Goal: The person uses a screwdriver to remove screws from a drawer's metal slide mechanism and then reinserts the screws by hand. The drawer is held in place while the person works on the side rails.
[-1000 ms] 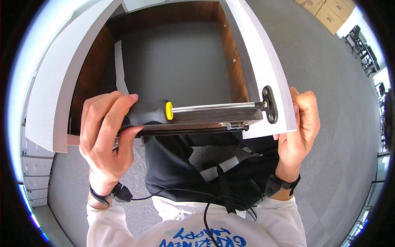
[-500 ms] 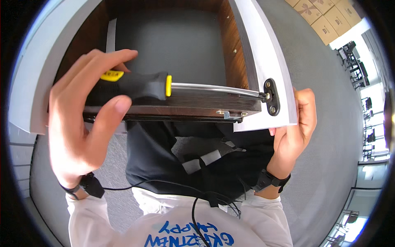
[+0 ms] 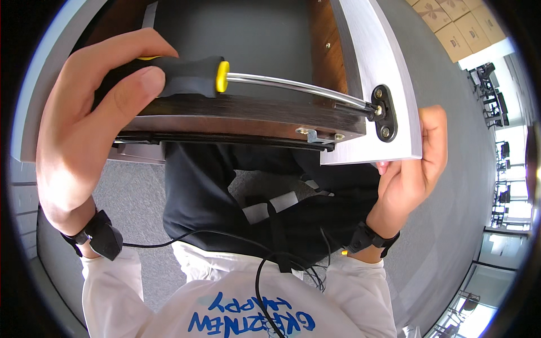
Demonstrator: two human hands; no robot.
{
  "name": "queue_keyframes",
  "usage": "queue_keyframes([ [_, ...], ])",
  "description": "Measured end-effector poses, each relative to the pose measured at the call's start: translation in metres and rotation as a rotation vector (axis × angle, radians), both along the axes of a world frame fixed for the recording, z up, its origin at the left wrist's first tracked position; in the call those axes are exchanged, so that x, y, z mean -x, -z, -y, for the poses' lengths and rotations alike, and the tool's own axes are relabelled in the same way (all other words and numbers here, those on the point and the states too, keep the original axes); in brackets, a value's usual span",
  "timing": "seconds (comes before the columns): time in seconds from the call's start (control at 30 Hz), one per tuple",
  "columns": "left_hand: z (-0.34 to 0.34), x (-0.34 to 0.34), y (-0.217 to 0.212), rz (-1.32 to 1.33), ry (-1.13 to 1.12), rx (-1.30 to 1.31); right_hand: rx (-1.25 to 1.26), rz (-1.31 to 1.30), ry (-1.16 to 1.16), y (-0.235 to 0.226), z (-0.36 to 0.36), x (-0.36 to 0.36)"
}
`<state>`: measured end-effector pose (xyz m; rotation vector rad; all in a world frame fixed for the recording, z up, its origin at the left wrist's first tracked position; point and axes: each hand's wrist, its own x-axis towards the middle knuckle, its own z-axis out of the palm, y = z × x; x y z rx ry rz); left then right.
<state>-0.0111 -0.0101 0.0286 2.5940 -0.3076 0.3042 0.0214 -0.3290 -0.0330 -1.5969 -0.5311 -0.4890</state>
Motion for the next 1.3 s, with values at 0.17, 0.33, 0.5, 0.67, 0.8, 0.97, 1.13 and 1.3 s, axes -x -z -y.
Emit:
queue_keyframes([
  [0.17, -0.001, -0.003, -0.003, 0.034, 0.106, -0.032, 0.034, 0.043, 0.022, 0.0, -0.002, -0.001],
  [0.33, 0.004, -0.006, -0.005, 0.053, 0.124, -0.158, 0.061, 0.072, 0.096, 0.004, -0.004, 0.001],
  [0.5, 0.011, 0.001, 0.002, 0.178, 0.1, -0.191, -0.014, 0.092, 0.035, 0.011, -0.005, -0.002],
  [0.67, 0.007, 0.007, 0.016, 0.426, 0.112, -0.321, -0.023, 0.073, 0.042, 0.011, -0.007, 0.0],
  [0.8, 0.004, 0.006, 0.026, 0.517, 0.13, -0.302, -0.057, 0.041, 0.063, 0.01, -0.01, 0.002],
  [0.97, 0.008, -0.001, 0.029, 0.604, 0.164, -0.255, -0.07, -0.043, 0.076, 0.007, -0.011, 0.007],
  [1.13, 0.0, 0.001, 0.01, 0.418, 0.223, -0.233, -0.028, -0.052, -0.022, 0.0, -0.01, 0.009],
  [1.3, -0.014, 0.004, 0.009, 0.42, 0.234, -0.391, -0.108, -0.117, -0.038, 0.003, -0.011, 0.009],
])
